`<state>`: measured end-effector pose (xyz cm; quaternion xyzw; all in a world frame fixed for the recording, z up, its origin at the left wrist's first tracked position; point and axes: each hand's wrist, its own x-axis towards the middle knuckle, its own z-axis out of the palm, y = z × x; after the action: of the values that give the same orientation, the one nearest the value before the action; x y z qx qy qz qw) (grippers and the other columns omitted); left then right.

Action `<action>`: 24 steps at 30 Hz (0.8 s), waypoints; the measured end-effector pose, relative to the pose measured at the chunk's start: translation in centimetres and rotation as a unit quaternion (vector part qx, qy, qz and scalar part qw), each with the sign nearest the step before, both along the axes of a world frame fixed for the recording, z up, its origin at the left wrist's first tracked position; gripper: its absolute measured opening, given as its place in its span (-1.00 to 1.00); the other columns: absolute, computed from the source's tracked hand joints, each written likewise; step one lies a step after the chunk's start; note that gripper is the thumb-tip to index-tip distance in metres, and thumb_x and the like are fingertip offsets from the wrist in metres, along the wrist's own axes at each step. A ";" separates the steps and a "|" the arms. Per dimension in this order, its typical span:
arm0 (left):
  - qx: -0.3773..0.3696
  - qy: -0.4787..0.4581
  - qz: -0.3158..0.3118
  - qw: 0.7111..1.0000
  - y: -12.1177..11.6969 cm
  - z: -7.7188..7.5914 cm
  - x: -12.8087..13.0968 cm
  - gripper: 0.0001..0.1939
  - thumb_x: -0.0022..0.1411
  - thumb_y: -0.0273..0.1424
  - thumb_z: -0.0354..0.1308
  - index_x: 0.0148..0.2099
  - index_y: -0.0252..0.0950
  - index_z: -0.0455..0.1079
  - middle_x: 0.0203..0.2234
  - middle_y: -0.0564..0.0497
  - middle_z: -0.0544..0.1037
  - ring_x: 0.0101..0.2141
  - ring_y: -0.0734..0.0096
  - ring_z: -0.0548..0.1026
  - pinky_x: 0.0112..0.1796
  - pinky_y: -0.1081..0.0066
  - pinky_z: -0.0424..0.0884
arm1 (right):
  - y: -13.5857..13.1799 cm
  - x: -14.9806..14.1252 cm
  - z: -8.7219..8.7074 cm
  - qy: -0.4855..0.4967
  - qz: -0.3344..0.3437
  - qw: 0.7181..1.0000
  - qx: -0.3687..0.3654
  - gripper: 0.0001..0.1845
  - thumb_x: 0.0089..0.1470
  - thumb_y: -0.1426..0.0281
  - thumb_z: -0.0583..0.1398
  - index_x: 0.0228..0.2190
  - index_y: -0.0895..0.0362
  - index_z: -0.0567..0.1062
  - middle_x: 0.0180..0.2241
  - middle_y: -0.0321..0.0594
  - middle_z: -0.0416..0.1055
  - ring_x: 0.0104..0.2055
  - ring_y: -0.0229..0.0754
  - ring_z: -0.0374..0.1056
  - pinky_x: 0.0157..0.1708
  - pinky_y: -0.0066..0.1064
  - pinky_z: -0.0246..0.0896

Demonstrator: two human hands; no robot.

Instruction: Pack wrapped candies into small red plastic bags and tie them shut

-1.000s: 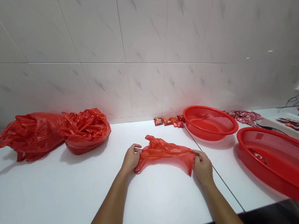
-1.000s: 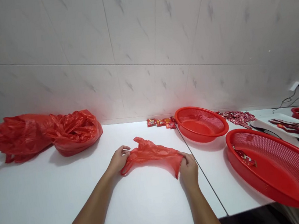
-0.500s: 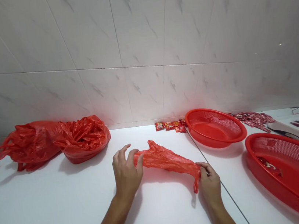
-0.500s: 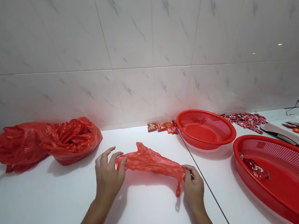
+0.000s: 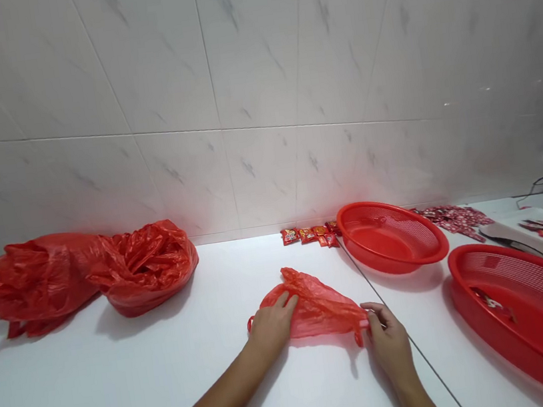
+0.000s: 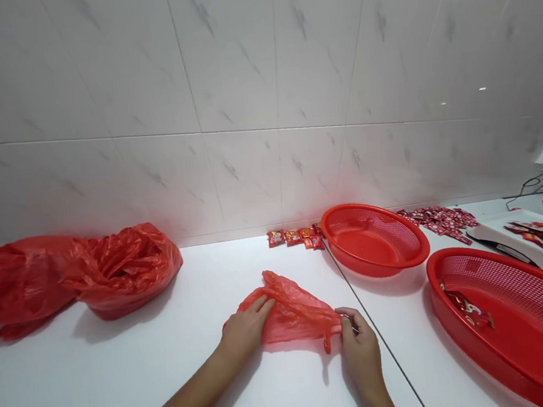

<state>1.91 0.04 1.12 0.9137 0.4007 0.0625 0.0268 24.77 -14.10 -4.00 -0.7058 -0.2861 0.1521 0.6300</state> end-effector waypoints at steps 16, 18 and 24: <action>-0.044 0.092 -0.020 0.995 -2.8 2.4 0.4 -0.16 -0.38 -0.21 0.57 0.08 -0.16 0.58 0.32 -0.42 0.36 0.23 -0.68 0.31 -0.13 -0.19 0.47 | 0.6 -7.2 9.4 -0.307 0.339 0.841 -0.289 -0.73 0.20 0.45 0.17 -0.14 0.11 0.65 -0.02 0.06 0.54 -0.02 0.16 0.50 -0.02 -0.07 0.39; -0.044 0.063 -0.049 0.996 -2.7 1.8 -0.7 -0.28 -0.40 -0.15 0.56 -0.06 -0.15 0.62 0.34 -0.33 0.35 0.16 -0.56 0.41 0.02 -0.26 0.38 | 2.0 -5.3 8.5 -0.313 0.292 0.824 -0.371 -0.46 0.06 0.42 0.32 0.11 0.08 0.56 0.19 0.11 0.40 0.04 0.23 0.49 0.00 -0.04 0.38; -0.095 0.008 -0.139 0.986 -2.1 2.2 -3.3 -0.27 -0.20 -0.06 0.45 0.04 -0.28 0.56 0.28 -0.37 0.41 0.24 -0.38 0.37 0.30 -0.12 0.18 | 3.0 -1.8 4.1 -0.310 0.312 0.817 -0.373 0.36 -0.41 0.35 0.54 0.43 -0.02 0.19 0.37 0.16 0.12 0.03 0.23 0.48 -0.05 -0.10 0.39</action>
<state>-1.34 -2.05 3.31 0.9542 0.2744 0.0122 0.1182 23.01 -11.08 0.12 -0.7697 -0.5921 0.2089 0.1159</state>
